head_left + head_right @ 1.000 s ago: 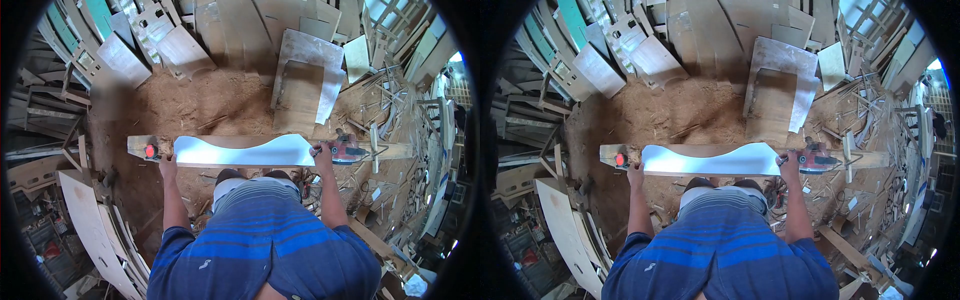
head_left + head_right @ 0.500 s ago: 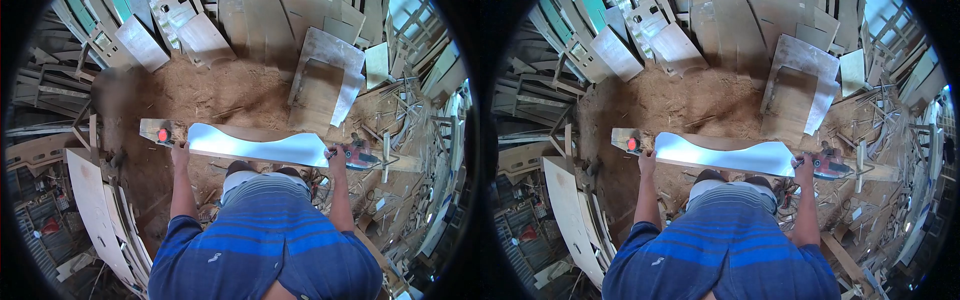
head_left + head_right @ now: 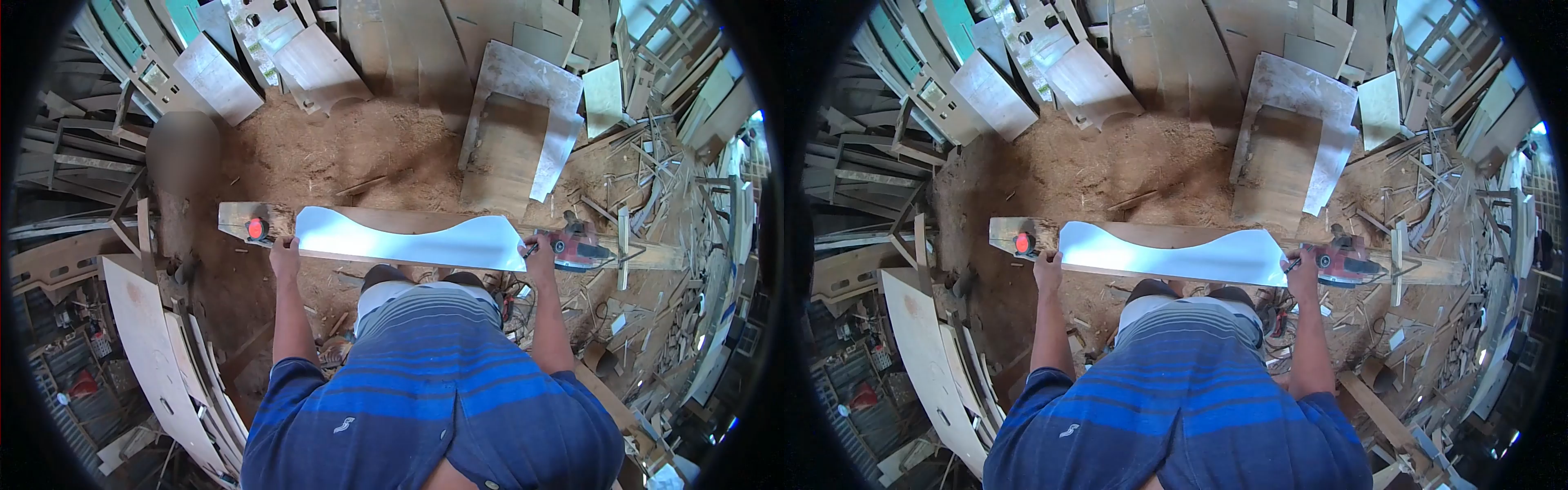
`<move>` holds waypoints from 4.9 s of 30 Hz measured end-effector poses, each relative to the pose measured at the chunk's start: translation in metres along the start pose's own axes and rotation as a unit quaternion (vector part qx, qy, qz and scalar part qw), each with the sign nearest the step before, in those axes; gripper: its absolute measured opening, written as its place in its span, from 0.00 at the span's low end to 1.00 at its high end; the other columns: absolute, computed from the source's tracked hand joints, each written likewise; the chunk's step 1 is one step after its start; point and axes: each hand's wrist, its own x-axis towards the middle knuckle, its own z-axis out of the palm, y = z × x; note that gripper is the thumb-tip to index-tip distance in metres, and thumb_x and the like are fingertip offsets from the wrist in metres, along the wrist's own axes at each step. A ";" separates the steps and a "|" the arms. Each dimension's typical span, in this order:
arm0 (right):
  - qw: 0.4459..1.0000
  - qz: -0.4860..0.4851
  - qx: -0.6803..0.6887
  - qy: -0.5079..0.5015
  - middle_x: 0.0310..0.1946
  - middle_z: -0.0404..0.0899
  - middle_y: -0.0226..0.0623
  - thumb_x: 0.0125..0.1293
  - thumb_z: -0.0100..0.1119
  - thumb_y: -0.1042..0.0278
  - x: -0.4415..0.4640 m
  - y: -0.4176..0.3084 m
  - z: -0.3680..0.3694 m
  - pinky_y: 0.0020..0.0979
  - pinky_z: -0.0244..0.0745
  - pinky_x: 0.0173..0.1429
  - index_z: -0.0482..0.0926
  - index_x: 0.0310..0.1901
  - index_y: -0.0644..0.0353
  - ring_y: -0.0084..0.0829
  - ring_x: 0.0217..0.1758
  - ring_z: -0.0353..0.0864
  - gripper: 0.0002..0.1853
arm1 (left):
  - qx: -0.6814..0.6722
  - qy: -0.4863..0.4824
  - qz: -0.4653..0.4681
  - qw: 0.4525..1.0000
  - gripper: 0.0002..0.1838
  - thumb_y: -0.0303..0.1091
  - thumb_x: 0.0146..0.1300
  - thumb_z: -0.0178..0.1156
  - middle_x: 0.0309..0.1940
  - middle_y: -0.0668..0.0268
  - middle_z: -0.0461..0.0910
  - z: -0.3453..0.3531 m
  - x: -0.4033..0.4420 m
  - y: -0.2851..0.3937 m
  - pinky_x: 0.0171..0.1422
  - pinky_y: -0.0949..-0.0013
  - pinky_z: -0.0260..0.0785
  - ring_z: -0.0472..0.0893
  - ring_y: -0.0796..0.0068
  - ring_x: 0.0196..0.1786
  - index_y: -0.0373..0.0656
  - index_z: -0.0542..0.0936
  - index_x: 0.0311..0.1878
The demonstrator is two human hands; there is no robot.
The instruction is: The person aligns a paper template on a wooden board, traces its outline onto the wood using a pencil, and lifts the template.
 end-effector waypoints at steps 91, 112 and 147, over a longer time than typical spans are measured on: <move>0.993 0.040 0.077 -0.078 0.38 0.86 0.32 0.69 0.77 0.64 -0.004 0.010 -0.039 0.32 0.77 0.45 0.86 0.55 0.60 0.24 0.36 0.77 0.17 | 0.191 -0.237 0.586 0.751 0.46 0.58 0.79 0.52 0.91 0.53 0.51 0.187 -0.234 0.223 0.95 0.40 0.23 0.45 0.56 0.94 0.36 0.55 0.89; 0.984 -0.031 0.112 -0.133 0.39 0.90 0.37 0.70 0.76 0.66 -0.003 0.004 -0.073 0.34 0.81 0.45 0.86 0.56 0.61 0.29 0.35 0.84 0.17 | 0.114 -0.225 0.579 0.775 0.54 0.69 0.78 0.50 0.89 0.42 0.52 0.253 -0.277 0.308 0.96 0.47 0.31 0.47 0.47 0.93 0.28 0.54 0.87; 0.906 -0.270 0.165 -0.281 0.43 0.92 0.37 0.76 0.70 0.67 0.025 -0.246 0.102 0.30 0.81 0.53 0.91 0.51 0.62 0.28 0.44 0.88 0.10 | 0.174 0.000 0.060 0.983 0.50 0.67 0.82 0.48 0.92 0.51 0.44 0.062 -0.092 0.072 0.96 0.42 0.24 0.40 0.53 0.94 0.37 0.51 0.90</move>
